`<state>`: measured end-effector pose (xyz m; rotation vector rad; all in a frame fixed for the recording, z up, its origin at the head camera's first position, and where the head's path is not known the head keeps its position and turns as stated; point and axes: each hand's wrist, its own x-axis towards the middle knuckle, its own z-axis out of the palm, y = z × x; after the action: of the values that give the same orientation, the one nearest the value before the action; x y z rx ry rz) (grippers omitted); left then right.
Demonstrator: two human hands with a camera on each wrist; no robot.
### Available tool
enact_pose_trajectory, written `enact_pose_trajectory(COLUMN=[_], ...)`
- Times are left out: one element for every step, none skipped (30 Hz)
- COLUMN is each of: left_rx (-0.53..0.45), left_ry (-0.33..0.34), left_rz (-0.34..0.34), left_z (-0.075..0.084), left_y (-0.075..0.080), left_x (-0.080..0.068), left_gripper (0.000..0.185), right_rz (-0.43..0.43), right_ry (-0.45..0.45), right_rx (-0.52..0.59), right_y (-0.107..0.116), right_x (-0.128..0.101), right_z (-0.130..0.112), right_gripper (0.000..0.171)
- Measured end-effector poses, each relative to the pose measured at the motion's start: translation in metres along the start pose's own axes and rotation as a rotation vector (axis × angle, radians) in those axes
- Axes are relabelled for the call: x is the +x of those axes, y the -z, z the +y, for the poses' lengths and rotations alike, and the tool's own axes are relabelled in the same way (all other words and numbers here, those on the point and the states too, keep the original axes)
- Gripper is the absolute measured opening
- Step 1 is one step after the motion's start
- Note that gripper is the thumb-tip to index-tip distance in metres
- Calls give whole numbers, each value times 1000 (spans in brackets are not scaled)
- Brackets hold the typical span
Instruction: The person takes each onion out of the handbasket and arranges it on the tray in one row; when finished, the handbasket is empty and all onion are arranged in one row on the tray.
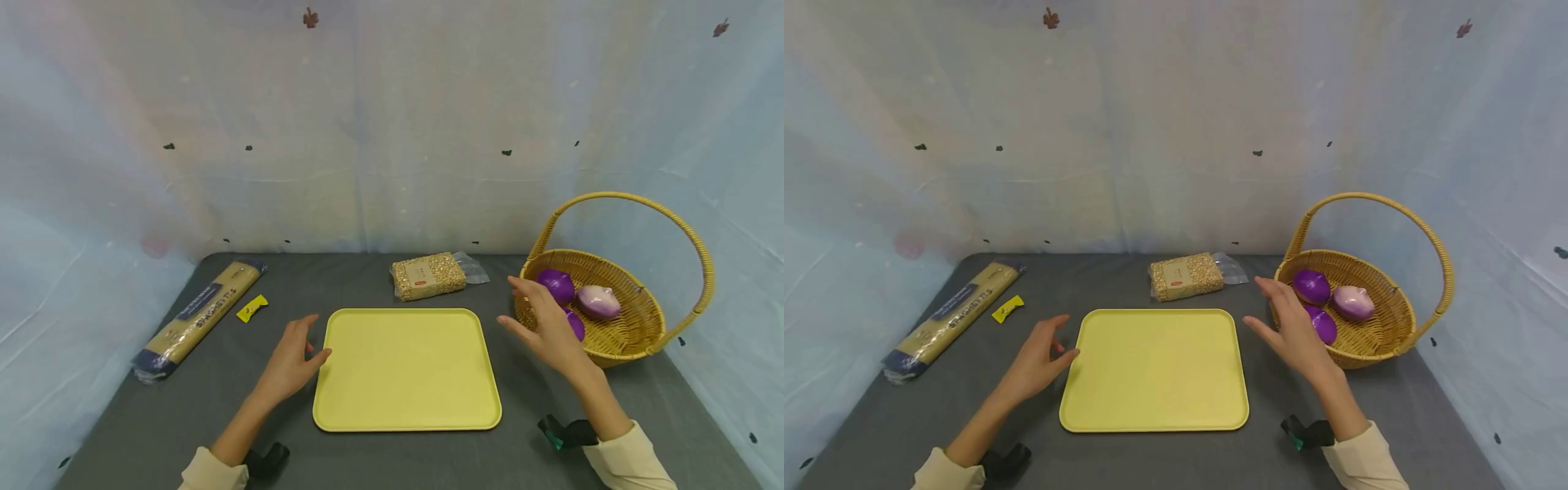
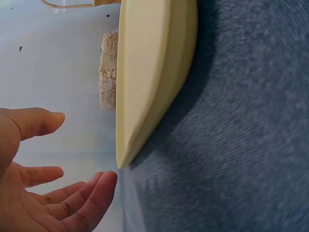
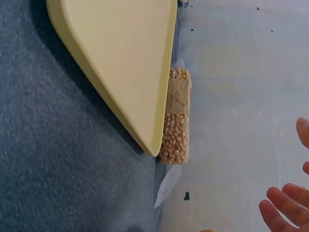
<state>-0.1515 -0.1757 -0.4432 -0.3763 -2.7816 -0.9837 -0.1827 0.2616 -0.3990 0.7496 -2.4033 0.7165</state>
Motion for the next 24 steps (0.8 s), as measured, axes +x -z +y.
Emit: enact_pose_trajectory(left_rx=[-2,-7,-14,-18,-23,-28,-34,-38,-42,-45,-49,-53,-56,-59,-61,-61,-60,-59,-56,-56,-57,-58,-61,-64], left_ry=[3,7,10,13,17,19,25,29,31,34,40,46,52,57,63,71,79,83,88,92,95,99,102,104], left_rz=[-2,-5,-8,-11,-13,-15,-18,-19,-19,-18,-20,-22,-24,-27,-30,-34,-41,-46,-51,-58,-63,-71,-76,-81], left_z=[-1,-2,-2,-3,-4,-4,-5,-5,-6,-7,-7,-8,-8,-8,-8,-8,-9,-9,-9,-10,-10,-10,-11,-11], left_y=[-1,-2,-2,-3,-4,-4,-5,-6,-7,-7,-8,-9,-10,-10,-11,-11,-12,-12,-13,-13,-14,-15,-15,-16], left_x=[0,0,-1,-1,-1,-1,-1,-1,-1,0,0,0,0,0,0,0,0,0,0,0,0,1,1,1], left_gripper=[66,66,65,64,64,63,63,62,61,61,60,59,59,58,58,57,57,56,55,55,55,55,55,55], right_rz=[8,20,32,43,56,70,78,93,95,102,110,114,115,117,114,116,114,109,105,105,106,110,114,121], right_ry=[-1,3,7,10,16,21,23,32,27,25,21,14,2,-9,-30,-41,-55,-71,-84,-91,-93,-89,-87,-78], right_rx=[3,1,0,2,6,12,20,24,33,40,44,48,50,49,53,56,62,71,80,88,90,89,85,78], right_y=[1,2,2,3,4,5,5,6,7,8,9,10,11,12,12,13,13,14,15,15,15,15,15,15], right_x=[0,0,0,0,0,0,0,0,0,0,-1,-1,-1,-2,-2,-2,-2,-2,-2,-2,-2,-2,-2,-2], right_z=[1,2,4,5,6,7,8,9,10,11,13,14,15,16,16,17,17,17,17,18,19,20,21,22], right_gripper=[79,79,78,77,76,75,74,72,71,71,70,70,70,70,70,70,70,72,73,73,74,74,75,75])
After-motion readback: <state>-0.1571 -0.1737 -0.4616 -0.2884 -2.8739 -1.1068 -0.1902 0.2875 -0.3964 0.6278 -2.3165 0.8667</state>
